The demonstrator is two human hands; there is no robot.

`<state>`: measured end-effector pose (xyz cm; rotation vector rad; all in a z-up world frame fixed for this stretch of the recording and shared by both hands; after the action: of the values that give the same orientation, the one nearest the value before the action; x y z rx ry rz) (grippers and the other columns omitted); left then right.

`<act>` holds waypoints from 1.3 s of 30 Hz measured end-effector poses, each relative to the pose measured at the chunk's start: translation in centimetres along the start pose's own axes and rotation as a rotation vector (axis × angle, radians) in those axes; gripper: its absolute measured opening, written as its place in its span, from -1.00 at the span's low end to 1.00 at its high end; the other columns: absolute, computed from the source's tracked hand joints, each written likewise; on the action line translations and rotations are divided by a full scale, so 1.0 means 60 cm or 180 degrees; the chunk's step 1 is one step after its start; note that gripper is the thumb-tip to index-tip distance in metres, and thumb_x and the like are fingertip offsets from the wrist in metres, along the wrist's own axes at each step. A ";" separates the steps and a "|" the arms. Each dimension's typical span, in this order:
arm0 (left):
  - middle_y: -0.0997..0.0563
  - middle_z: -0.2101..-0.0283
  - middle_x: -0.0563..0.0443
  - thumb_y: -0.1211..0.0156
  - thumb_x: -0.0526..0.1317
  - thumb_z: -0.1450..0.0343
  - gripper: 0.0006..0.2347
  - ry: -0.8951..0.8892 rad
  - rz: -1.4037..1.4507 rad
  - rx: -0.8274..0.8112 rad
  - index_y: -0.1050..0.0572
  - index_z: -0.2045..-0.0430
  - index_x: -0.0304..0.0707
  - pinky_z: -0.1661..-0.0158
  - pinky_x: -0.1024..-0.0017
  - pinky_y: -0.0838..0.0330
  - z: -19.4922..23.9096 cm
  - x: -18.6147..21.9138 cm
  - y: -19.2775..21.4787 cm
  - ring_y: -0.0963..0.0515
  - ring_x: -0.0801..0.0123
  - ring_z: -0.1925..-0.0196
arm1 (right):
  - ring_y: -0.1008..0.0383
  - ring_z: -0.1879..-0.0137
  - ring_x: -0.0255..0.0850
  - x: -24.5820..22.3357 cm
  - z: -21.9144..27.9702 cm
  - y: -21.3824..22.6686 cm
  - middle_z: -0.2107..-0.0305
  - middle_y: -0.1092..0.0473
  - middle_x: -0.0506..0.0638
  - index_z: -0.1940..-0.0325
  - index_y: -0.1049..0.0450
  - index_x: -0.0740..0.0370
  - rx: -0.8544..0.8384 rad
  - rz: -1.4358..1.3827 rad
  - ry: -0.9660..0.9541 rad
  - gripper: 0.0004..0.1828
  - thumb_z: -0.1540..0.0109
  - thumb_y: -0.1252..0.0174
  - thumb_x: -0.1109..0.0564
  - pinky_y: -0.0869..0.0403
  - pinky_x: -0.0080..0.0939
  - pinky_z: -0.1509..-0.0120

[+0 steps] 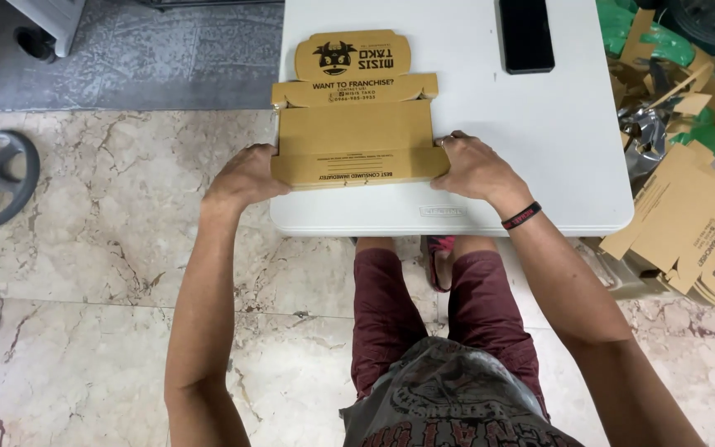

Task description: Folding flat cardboard templates into boxes and organizing them into stacks on a table.

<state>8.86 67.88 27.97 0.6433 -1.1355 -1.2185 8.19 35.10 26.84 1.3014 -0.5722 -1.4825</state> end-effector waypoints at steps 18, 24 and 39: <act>-0.49 -0.12 -0.53 -0.27 -0.37 -0.17 -0.39 0.0096 -0.0020 -0.0214 -0.40 -0.20 -0.58 -0.10 -0.23 -0.45 0.012 -0.013 -0.033 -0.52 -0.39 -0.17 | -0.49 -0.13 0.43 0.013 -0.003 -0.016 -0.02 -0.36 0.45 -0.20 -0.43 0.59 -0.0174 0.0298 0.0100 -0.25 -0.04 -0.36 0.04 -0.46 0.38 -0.26; -0.41 -0.23 -0.50 -0.27 -0.22 -0.31 -0.41 0.0428 0.0140 -0.0620 -0.32 -0.27 -0.45 -0.14 -0.20 -0.48 0.151 0.021 -0.103 -0.51 -0.38 -0.20 | -0.43 -0.21 0.48 -0.013 0.152 -0.030 -0.27 -0.18 0.46 -0.33 -0.28 0.54 -0.0473 0.0252 0.0365 -0.08 -0.06 -0.38 -0.09 -0.51 0.40 -0.26; -0.14 -0.42 -0.64 -0.21 0.31 -0.29 -0.01 0.1116 0.3528 -0.1385 0.01 -0.45 -0.49 -0.16 -0.10 -0.46 0.242 0.011 -0.208 -0.26 -0.37 -0.42 | 0.19 -0.61 0.41 0.024 0.303 -0.065 -0.49 0.13 0.49 -0.56 0.13 0.42 -0.1733 -0.1608 -0.1230 0.19 -0.11 -0.49 0.00 0.08 0.49 -0.63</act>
<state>-9.39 66.33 22.33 -0.1425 -0.6920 -0.3312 -9.76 30.34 28.31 0.7551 -0.0468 -2.1457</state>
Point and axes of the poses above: each hand's wrist, its own z-axis away from the middle knuckle, its own y-axis out of the back of the hand, x = y × z, the point moved 7 cm from there along -z, towards the middle knuckle
